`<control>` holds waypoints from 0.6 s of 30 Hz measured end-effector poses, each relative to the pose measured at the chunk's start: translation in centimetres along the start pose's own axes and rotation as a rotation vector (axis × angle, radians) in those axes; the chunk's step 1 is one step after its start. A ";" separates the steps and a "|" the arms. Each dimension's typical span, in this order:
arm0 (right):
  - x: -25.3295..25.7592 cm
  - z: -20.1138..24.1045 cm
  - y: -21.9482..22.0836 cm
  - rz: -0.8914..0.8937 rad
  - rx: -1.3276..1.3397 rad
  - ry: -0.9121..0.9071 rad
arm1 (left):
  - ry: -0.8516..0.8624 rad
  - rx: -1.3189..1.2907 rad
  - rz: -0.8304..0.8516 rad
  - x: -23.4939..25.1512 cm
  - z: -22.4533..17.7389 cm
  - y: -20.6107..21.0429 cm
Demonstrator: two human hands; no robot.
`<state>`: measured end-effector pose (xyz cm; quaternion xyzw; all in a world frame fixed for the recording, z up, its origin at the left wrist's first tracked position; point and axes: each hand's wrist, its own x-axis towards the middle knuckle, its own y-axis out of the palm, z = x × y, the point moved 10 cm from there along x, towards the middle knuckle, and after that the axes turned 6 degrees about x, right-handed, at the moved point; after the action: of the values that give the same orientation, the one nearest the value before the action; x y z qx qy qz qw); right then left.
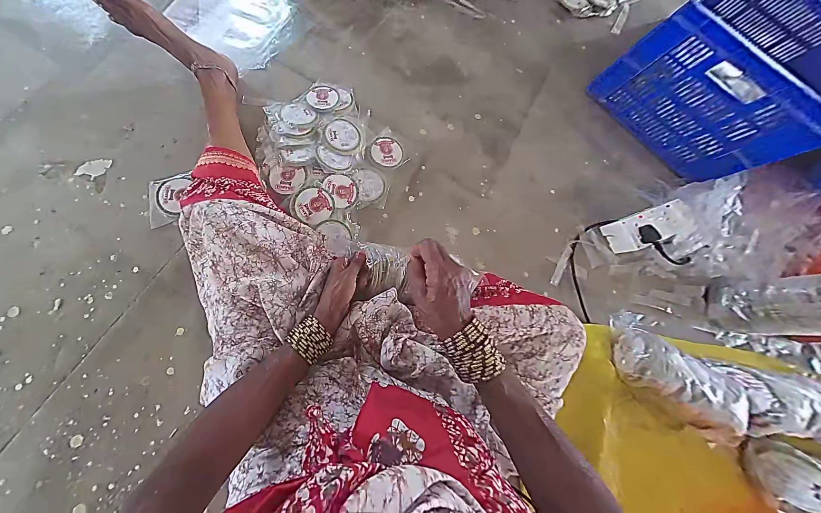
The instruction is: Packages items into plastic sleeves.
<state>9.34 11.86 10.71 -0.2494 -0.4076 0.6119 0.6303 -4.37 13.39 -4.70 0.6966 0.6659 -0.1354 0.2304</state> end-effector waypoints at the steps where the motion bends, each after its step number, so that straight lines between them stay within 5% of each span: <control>1: -0.1 -0.5 1.7 0.152 -0.015 0.068 | 0.018 -0.001 0.015 0.0 -0.1 0.1; 2: -0.4 -1.5 3.9 0.370 -0.049 0.176 | 0.035 0.000 0.030 0.0 -0.3 0.3; 4: -0.5 -2.1 5.6 0.536 -0.073 0.257 | 0.053 0.009 0.044 0.1 -0.5 0.4; 8: 0.3 -1.5 3.5 0.244 -0.007 0.131 | 0.027 0.017 0.025 0.0 -0.2 0.1; 11: 0.1 -3.2 5.3 0.502 -0.067 0.282 | 0.026 0.007 0.036 0.0 -0.2 0.3; 16: 1.7 -3.1 0.8 0.107 0.023 0.127 | -0.004 0.016 0.001 0.0 0.1 -0.1; 18: 1.6 -5.4 2.0 0.280 -0.041 0.267 | 0.004 0.034 0.020 0.0 -0.1 0.1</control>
<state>12.47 14.69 6.46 -0.3953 -0.2941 0.6468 0.5822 -4.27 13.42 -4.64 0.7072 0.6571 -0.1428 0.2185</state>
